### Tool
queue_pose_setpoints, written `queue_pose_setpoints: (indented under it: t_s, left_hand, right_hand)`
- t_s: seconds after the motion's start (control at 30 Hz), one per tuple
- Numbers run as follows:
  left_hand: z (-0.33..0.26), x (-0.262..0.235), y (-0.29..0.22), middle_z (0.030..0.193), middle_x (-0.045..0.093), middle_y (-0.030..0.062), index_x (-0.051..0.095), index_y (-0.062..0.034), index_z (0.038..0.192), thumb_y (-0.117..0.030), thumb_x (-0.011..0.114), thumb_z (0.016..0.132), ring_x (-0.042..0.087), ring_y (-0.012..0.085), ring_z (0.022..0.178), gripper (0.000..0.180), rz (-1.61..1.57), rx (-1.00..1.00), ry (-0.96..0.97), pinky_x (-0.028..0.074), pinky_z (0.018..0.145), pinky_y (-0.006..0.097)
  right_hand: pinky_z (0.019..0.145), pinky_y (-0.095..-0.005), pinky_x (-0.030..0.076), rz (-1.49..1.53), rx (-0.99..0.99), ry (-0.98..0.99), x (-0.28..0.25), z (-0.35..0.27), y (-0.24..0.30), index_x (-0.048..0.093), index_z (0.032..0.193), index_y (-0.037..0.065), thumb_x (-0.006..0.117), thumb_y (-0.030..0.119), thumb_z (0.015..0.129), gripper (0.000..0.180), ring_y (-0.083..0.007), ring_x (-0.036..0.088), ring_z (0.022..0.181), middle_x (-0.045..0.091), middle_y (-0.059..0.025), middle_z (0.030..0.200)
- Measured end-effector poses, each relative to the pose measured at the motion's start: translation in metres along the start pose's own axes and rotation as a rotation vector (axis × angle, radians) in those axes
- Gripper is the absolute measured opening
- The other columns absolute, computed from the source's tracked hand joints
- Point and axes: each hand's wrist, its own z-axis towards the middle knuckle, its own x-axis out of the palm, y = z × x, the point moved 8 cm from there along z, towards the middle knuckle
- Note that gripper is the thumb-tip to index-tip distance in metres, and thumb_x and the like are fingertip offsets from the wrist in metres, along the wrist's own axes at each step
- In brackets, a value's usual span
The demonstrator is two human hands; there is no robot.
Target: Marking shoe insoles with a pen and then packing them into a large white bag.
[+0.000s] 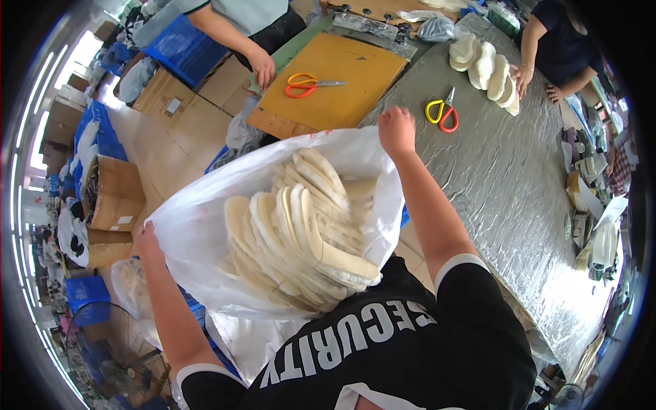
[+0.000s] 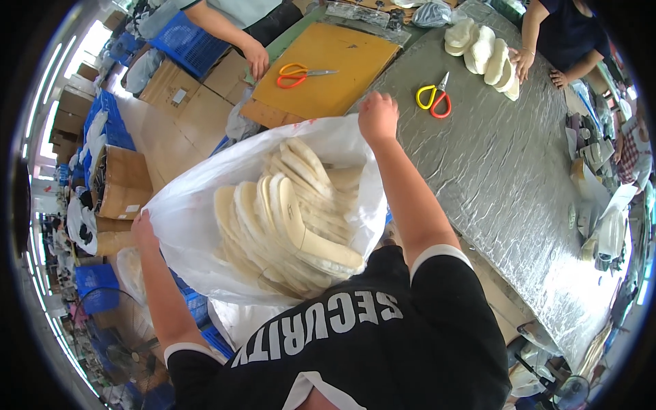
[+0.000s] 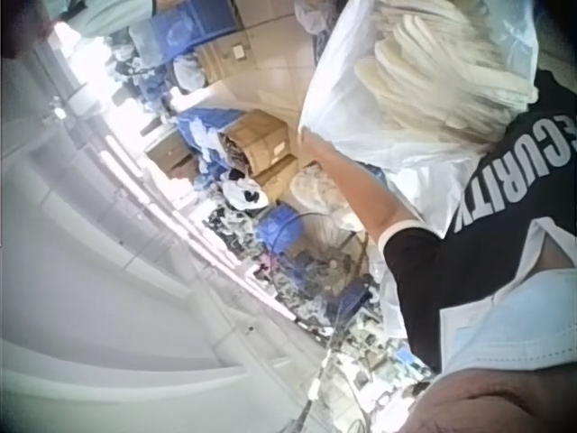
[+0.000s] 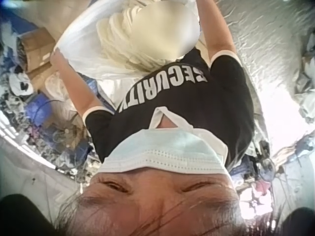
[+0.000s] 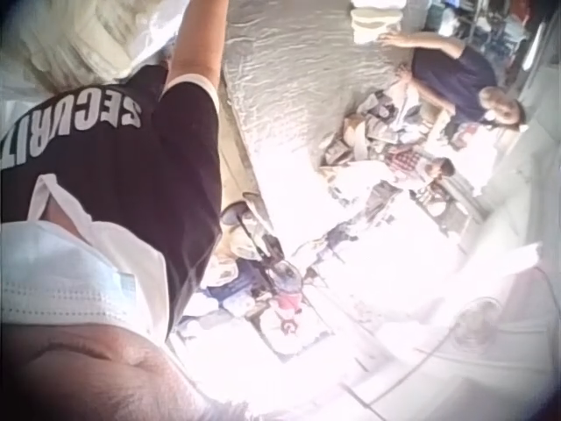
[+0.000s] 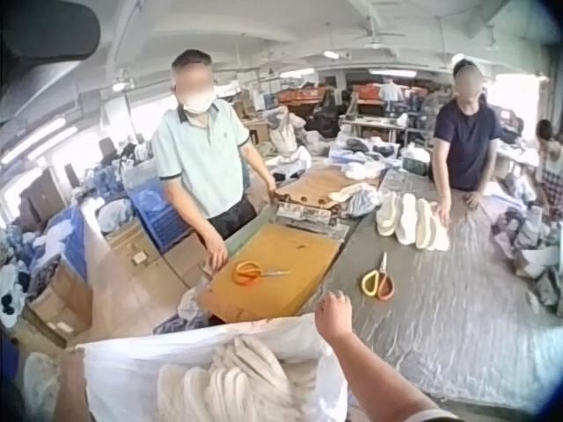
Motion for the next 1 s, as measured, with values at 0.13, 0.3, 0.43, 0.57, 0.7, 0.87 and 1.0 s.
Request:
queue_pose_setpoints:
  t_s: [0.13,0.3,0.43,0.57,0.7,0.87,1.0]
  left_hand:
    - [-0.072,0.004,-0.056,0.112,0.056,0.0228,0.051,0.0053,0.118,-0.022,0.062,0.083,0.052,0.0348,0.105,0.046,0.614,0.311,0.121,0.039,0.091,0.037]
    - [-0.197,-0.013,-0.002,0.126,0.045,0.0219,0.032,0.003,0.134,-0.019,0.073,0.075,0.044,0.0372,0.116,0.075,0.552,0.347,-0.105,0.035,0.098,0.043]
    - [-0.294,0.039,0.041,0.084,0.06,0.009,0.05,0.0006,0.1,-0.022,0.069,0.081,0.058,0.013,0.069,0.034,-0.188,-0.469,0.151,0.049,0.053,0.026]
    - [-0.33,0.061,0.057,0.068,0.056,0.0059,0.051,-0.0033,0.08,-0.015,0.059,0.088,0.056,0.0146,0.057,0.017,-0.489,-0.572,0.182,0.051,0.053,0.028]
    - [-0.332,0.042,0.074,0.094,0.062,0.0119,0.055,0.0003,0.098,-0.013,0.045,0.093,0.062,0.0231,0.085,0.017,-0.904,-0.544,-0.048,0.053,0.077,0.038]
    - [-0.348,0.026,0.076,0.119,0.057,0.0141,0.051,0.0032,0.118,-0.015,0.036,0.095,0.053,0.0303,0.111,0.033,-1.165,-0.753,-0.206,0.045,0.094,0.044]
    - [-0.311,-0.018,0.014,0.122,0.054,0.0156,0.05,0.005,0.121,-0.014,0.035,0.092,0.054,0.0319,0.111,0.038,-1.019,-0.645,-0.248,0.048,0.091,0.045]
  right_hand:
    - [0.065,-0.0416,0.046,-0.02,-0.332,0.415,0.029,-0.069,0.038,0.057,0.075,0.002,0.058,0.007,0.075,0.005,-0.0355,0.057,0.074,0.057,-0.0183,0.072]
    - [0.073,-0.0422,0.048,-0.416,-0.48,0.418,0.081,-0.103,-0.038,0.059,0.096,0.007,0.057,0.016,0.077,0.021,-0.0308,0.059,0.09,0.061,-0.0125,0.094]
    - [0.071,-0.0365,0.049,-0.751,-0.61,0.452,0.098,-0.105,-0.024,0.058,0.099,0.01,0.057,0.017,0.076,0.024,-0.0222,0.057,0.093,0.056,-0.0053,0.096]
    - [0.07,-0.0356,0.048,-0.876,-0.709,0.581,0.124,-0.096,-0.02,0.062,0.089,0.013,0.057,0.019,0.077,0.015,-0.0214,0.056,0.093,0.056,-0.0038,0.096]
    - [0.071,-0.0378,0.047,-0.528,-0.856,0.433,0.094,-0.093,-0.026,0.062,0.085,0.011,0.058,0.018,0.077,0.012,-0.0241,0.057,0.093,0.059,-0.0088,0.096]
    - [0.071,-0.0347,0.043,0.034,-0.131,0.447,0.041,-0.052,-0.007,0.058,0.086,0.002,0.056,0.014,0.082,0.013,-0.0271,0.058,0.084,0.061,-0.016,0.086]
    - [0.063,-0.0302,0.041,0.357,0.165,0.535,0.019,-0.011,0.081,0.057,0.089,-0.002,0.053,0.017,0.087,0.019,-0.0171,0.052,0.067,0.059,-0.0082,0.076]
